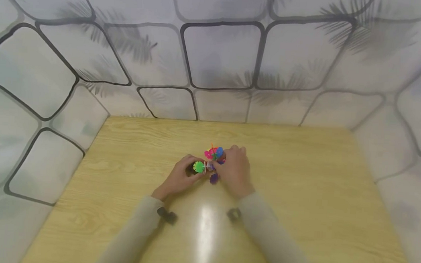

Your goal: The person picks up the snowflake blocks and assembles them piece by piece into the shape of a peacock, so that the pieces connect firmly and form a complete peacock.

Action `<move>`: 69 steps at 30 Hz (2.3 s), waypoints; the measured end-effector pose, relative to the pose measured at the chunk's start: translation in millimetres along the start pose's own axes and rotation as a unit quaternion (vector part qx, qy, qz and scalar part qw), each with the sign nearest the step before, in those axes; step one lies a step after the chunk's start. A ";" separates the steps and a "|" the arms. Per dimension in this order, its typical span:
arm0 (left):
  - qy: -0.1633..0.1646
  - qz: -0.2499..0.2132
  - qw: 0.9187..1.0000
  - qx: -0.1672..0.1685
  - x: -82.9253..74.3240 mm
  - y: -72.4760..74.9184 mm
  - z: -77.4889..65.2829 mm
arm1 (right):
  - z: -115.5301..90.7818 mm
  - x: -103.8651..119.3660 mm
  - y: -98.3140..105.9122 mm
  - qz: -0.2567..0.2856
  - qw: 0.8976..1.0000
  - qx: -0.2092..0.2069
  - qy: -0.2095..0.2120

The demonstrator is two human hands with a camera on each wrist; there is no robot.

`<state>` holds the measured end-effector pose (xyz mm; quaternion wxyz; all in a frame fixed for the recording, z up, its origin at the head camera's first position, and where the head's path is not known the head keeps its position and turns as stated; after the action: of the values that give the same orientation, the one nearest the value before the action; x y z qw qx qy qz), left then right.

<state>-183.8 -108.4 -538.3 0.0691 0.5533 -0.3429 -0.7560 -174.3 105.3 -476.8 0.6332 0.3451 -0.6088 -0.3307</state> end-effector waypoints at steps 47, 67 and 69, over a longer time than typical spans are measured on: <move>0.194 -0.558 0.806 -0.046 -23.1 -23.7 -2.1 | 4.4 -28.5 9.8 0.195 0.980 -0.038 0.018; 0.208 -0.575 0.759 -0.222 -42.7 -61.8 -3.0 | 5.0 -28.0 4.1 0.200 0.979 -0.034 0.026; 0.204 -0.561 0.761 -0.254 -47.4 -65.3 -0.3 | 5.0 -27.5 4.2 0.199 0.979 -0.037 0.028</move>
<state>-147.6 -36.3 -539.8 -0.1610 0.7501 0.2555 -0.5883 -180.4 130.5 -488.1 0.7153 0.2026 -0.6348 -0.2104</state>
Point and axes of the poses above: each hand's wrist, its own z-axis towards the middle knuckle, its own y-axis out of the back of the hand, x = y × z, the point moved 1 cm from there along z, towards the middle knuckle
